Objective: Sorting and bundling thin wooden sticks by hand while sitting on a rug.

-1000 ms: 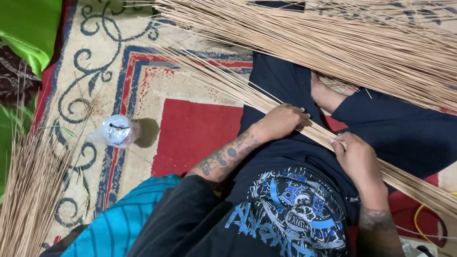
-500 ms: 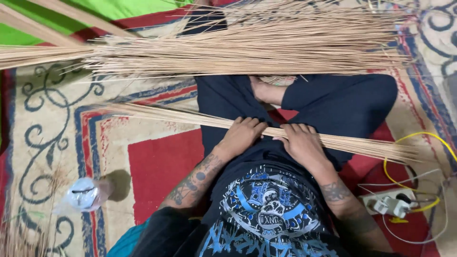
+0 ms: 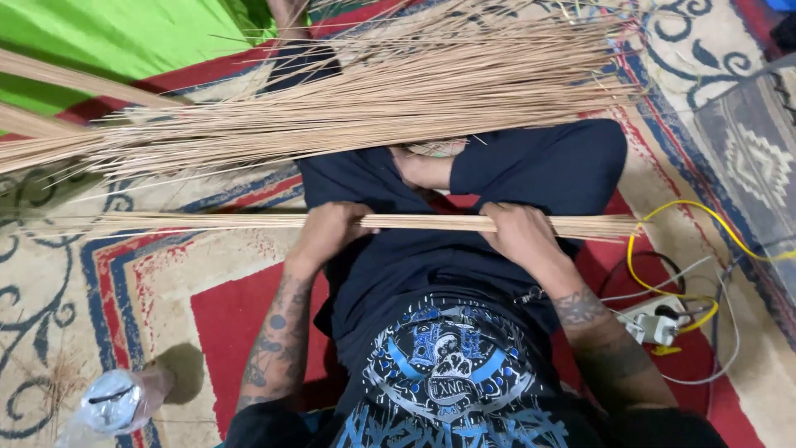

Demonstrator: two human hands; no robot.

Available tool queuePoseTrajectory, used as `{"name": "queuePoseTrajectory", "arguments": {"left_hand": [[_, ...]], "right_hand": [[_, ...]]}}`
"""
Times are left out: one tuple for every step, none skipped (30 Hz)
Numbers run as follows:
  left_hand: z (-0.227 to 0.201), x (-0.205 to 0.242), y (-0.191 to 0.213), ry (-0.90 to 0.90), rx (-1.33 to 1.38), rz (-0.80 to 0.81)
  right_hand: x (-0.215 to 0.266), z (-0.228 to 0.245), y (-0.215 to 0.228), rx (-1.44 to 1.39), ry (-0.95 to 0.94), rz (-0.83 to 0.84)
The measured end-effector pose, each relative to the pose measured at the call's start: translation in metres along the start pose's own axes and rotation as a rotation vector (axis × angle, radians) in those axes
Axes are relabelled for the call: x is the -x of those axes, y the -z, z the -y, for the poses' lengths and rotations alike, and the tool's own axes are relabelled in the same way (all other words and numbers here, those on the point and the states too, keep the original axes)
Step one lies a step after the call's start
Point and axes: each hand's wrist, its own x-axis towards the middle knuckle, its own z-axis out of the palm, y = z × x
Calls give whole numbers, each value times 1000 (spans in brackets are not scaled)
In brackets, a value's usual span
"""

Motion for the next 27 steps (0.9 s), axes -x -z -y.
{"name": "queuePoseTrajectory", "arguments": {"left_hand": [[-1, 0, 3, -23, 4, 16], [-3, -1, 6, 3, -63, 2], [-3, -2, 9, 27, -130, -17], [-1, -4, 5, 2, -126, -4], [2, -7, 3, 36, -165, -28], [5, -9, 1, 69, -203, -53], [8, -13, -6, 59, -201, -47], [10, -17, -13, 76, -206, -75], [15, -18, -20, 99, -214, -107], [15, -21, -23, 95, -213, -103], [16, -22, -26, 98, -222, -95], [17, -23, -29, 102, -230, -88], [11, -23, -31, 109, -229, -87], [6, -23, -32, 88, -223, -107], [2, -20, -33, 76, -218, -129], [-1, -20, -41, 92, -218, -132], [-5, -20, -48, -3, -123, -163], [-9, -21, -54, -98, -29, -196], [-9, -20, -55, -84, -30, -204], [-9, -18, -57, -103, 21, -236], [-9, -20, -55, -130, 65, -272], [-11, -20, -53, -123, 57, -284], [-14, -18, -52, -140, 29, -272], [-16, -16, -51, -158, 2, -259], [-19, -15, -44, -155, -6, -273], [-22, -15, -37, -137, 66, -201], [-26, -12, -33, -118, 143, -120]], "right_hand": [[-3, 2, 1, 3, -28, 1], [-6, 4, 2, -5, -11, 23], [-11, 7, 2, -11, 6, 43], [-11, 6, 0, -7, -21, 42], [-15, 6, -1, 17, -22, 49], [-20, 6, -1, 41, -24, 56], [-21, 4, -3, 42, -36, 58], [-22, 1, -5, 53, -47, 61], [-25, 0, -7, 61, -52, 65], [-25, -2, -8, 61, -57, 66], [-25, -3, -10, 69, -69, 66], [-25, -3, -11, 78, -80, 66], [-23, -8, -14, 77, -74, 70], [-22, -13, -17, 67, -92, 71], [-22, -15, -21, 56, -101, 74], [-17, -17, -26, 55, -86, 79], [-14, -19, -30, 22, -116, 78], [-10, -21, -33, -11, -145, 78], [-7, -17, -32, -11, -130, 81], [-4, -13, -30, 6, -130, 39], [-3, -9, -29, 20, -133, -12], [-3, -4, -16, 19, -119, -20], [0, 2, -5, -68, -97, -3], [3, 8, 6, -155, -75, 14], [1, 0, 5, -152, -62, 5], [0, -8, 4, -159, -39, 96], [1, -16, 1, -169, -22, 196]]}}
